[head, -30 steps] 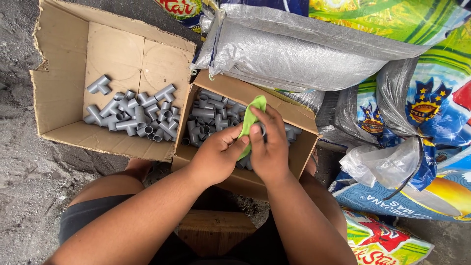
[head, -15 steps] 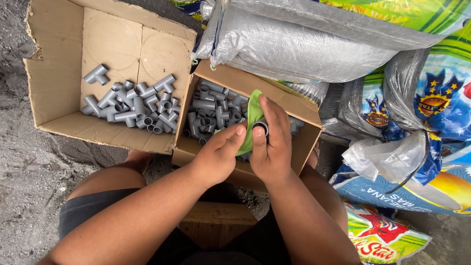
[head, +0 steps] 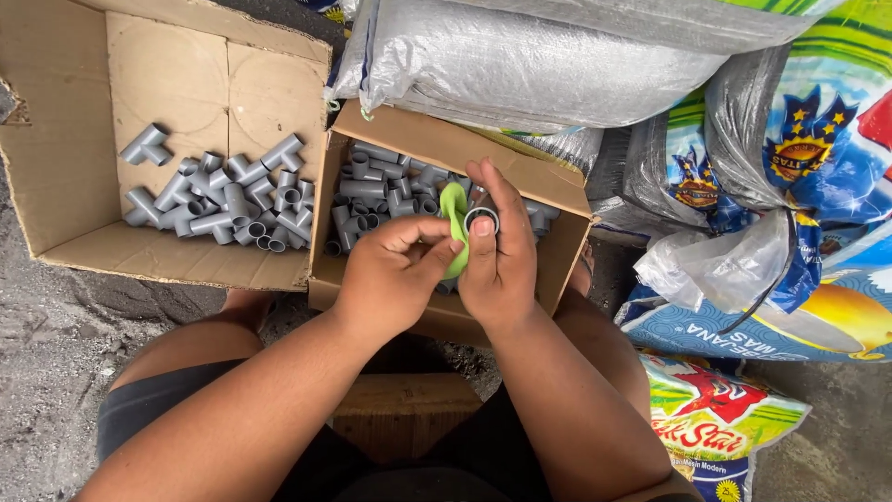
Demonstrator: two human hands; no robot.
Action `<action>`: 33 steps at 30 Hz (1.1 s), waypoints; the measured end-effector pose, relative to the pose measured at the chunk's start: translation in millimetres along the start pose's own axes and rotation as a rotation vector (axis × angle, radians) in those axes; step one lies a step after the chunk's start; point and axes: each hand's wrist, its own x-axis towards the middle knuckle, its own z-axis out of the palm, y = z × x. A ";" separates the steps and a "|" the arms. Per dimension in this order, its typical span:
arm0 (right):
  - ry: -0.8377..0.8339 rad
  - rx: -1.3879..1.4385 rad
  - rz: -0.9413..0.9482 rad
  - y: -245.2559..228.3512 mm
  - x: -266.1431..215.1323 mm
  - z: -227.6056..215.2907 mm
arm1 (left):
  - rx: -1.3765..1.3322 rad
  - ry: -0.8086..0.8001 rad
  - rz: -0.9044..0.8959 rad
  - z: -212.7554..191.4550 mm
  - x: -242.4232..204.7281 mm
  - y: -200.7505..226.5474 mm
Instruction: Cleaning PVC pipe T-joints by wiping them with a cloth and moving them between boxes.
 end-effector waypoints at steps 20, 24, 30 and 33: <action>0.009 0.249 0.117 -27.2 -0.7 10.4 | 0.235 0.033 0.323 -12.3 5.0 2.0; -0.031 0.356 0.177 -18.2 -1.0 17.1 | 0.169 0.020 0.309 -16.6 3.7 -0.1; 0.018 0.341 0.165 -18.9 -2.9 27.1 | 0.178 0.064 0.319 -20.2 0.4 2.4; 0.072 0.372 0.145 -27.7 -4.9 33.7 | 0.245 0.115 0.324 -28.6 7.2 -5.4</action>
